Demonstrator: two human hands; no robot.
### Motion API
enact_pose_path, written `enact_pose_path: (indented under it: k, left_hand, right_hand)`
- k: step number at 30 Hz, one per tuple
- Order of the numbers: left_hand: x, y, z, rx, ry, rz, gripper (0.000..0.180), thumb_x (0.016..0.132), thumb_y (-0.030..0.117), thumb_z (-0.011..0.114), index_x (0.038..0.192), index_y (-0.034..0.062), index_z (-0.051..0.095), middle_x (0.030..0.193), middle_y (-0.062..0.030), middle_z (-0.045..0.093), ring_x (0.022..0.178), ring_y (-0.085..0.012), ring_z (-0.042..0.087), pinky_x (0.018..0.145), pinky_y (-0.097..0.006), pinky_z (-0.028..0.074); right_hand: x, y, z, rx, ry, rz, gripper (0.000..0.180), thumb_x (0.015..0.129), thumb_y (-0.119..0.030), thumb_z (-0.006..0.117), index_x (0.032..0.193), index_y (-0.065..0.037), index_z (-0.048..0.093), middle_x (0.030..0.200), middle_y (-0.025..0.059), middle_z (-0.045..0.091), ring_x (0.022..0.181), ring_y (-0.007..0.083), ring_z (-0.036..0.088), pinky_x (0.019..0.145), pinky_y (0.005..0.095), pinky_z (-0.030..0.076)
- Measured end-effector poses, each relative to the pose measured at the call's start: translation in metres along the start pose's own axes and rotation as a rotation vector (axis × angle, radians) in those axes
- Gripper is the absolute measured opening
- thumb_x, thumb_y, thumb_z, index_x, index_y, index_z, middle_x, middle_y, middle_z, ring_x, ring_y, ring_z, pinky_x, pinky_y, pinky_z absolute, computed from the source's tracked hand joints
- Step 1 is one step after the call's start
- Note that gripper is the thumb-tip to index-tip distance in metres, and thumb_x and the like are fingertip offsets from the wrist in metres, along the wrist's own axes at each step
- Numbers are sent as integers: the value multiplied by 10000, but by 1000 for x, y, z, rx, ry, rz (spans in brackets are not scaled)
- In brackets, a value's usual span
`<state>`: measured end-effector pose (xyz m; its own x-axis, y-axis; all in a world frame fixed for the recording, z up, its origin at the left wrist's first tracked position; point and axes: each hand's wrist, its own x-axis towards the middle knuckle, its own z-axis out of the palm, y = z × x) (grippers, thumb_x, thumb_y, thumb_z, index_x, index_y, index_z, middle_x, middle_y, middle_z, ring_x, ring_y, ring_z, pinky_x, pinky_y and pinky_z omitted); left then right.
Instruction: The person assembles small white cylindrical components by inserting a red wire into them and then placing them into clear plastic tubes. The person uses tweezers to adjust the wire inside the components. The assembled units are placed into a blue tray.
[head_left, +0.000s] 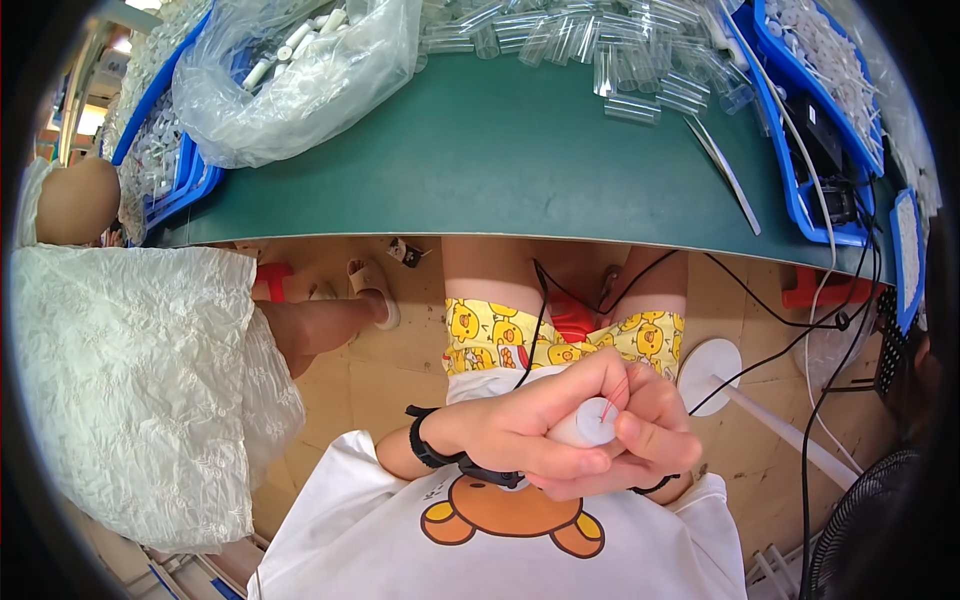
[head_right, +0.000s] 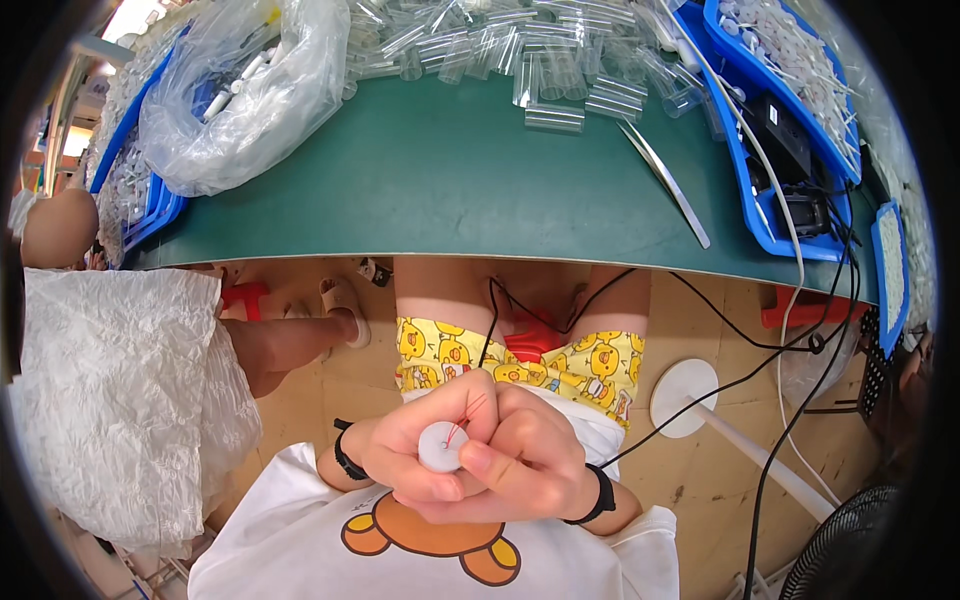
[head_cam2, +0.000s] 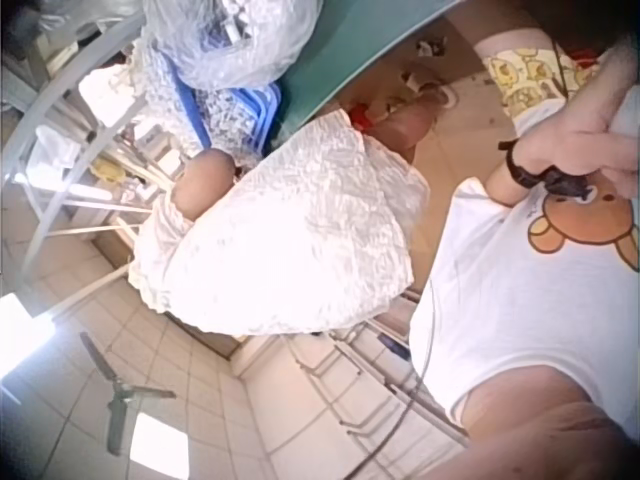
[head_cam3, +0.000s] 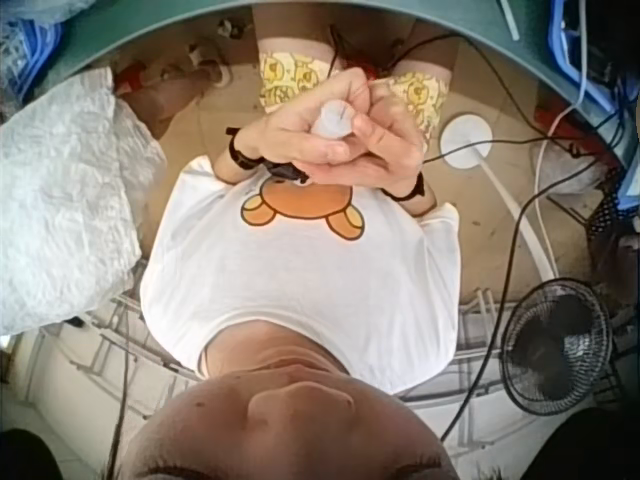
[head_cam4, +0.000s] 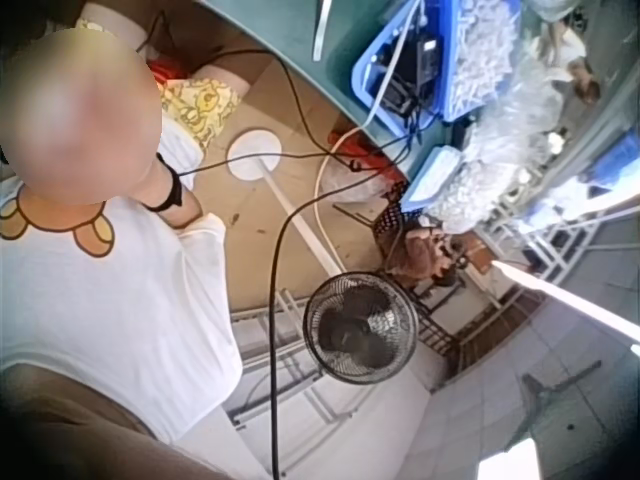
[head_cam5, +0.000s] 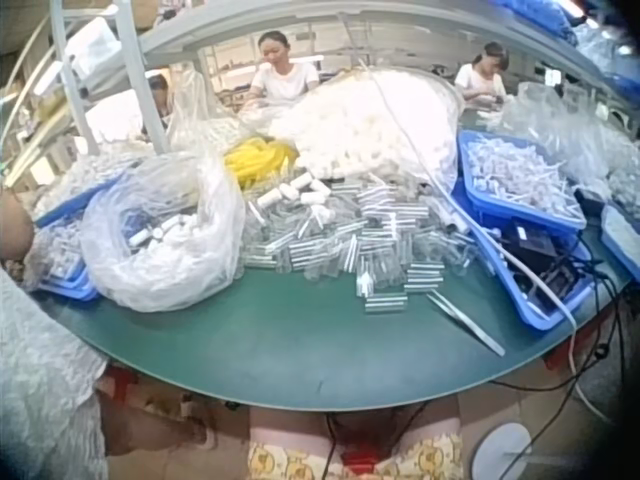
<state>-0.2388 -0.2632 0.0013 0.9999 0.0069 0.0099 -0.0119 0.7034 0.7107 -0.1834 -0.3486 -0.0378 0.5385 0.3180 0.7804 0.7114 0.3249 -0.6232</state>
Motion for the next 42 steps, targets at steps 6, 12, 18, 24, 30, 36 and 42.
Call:
enact_pose_path:
  k: [6, 12, 18, 24, 30, 36, 42]
  left_hand:
    - [4, 3, -16, -270, -33, -22, 258, 873, 270, 477, 976, 88, 327, 698, -40, 401, 572, -90, 360, 523, -194, 315]
    - [8, 20, -23, -445, 13, 89, 344, 841, 423, 364, 993, 118, 315, 665, -56, 371, 503, -89, 296, 401, -217, 281]
    - [7, 33, -21, -382, 70, 118, 301, 851, 364, 334, 1010, 107, 336, 656, -55, 358, 502, -100, 292, 406, -224, 291]
    - [7, 31, -24, -203, 100, 161, 297, 871, 359, 338, 1002, 93, 343, 659, -64, 381, 503, -110, 318, 412, -232, 313]
    - [9, 29, -17, 69, 332, 209, 312, 865, 354, 408, 1005, 77, 367, 724, -141, 522, 552, -162, 474, 450, -242, 378]
    - [4, 29, -20, 170, 193, 196, 267, 918, 247, 380, 1117, 75, 330, 895, -163, 568, 704, -135, 525, 557, -234, 405]
    - [2, 30, -20, 198, 196, 245, 269, 916, 171, 409, 1158, 90, 324, 911, -154, 569, 737, -132, 527, 573, -234, 408]
  right_hand:
    - [23, 11, -25, 262, -305, 331, 726, 597, -231, 790, 1148, 6, 381, 806, 67, 455, 701, 145, 428, 622, 254, 334]
    - [23, 16, -34, 333, -212, 531, 626, 664, -122, 739, 1157, 19, 380, 784, 48, 462, 661, 125, 434, 629, 253, 354]
    - [26, 10, -33, 285, -230, 705, 401, 743, 57, 587, 1111, 26, 429, 773, 33, 475, 693, 100, 464, 661, 227, 382]
    - [24, 8, -31, 264, -269, 787, 260, 774, 62, 562, 1022, 23, 498, 783, 34, 502, 722, 92, 479, 681, 221, 386]
    - [40, 43, -38, -260, -159, 546, 187, 747, 63, 579, 914, -20, 558, 750, 56, 529, 686, 139, 491, 633, 246, 398]
    - [85, 105, -66, -892, -95, 250, 230, 777, -93, 608, 993, -21, 574, 944, 98, 515, 875, 249, 462, 768, 342, 371]
    - [85, 118, -71, -1074, -229, 299, 291, 801, -165, 595, 1061, -36, 571, 1056, 101, 484, 977, 275, 435, 839, 381, 338]
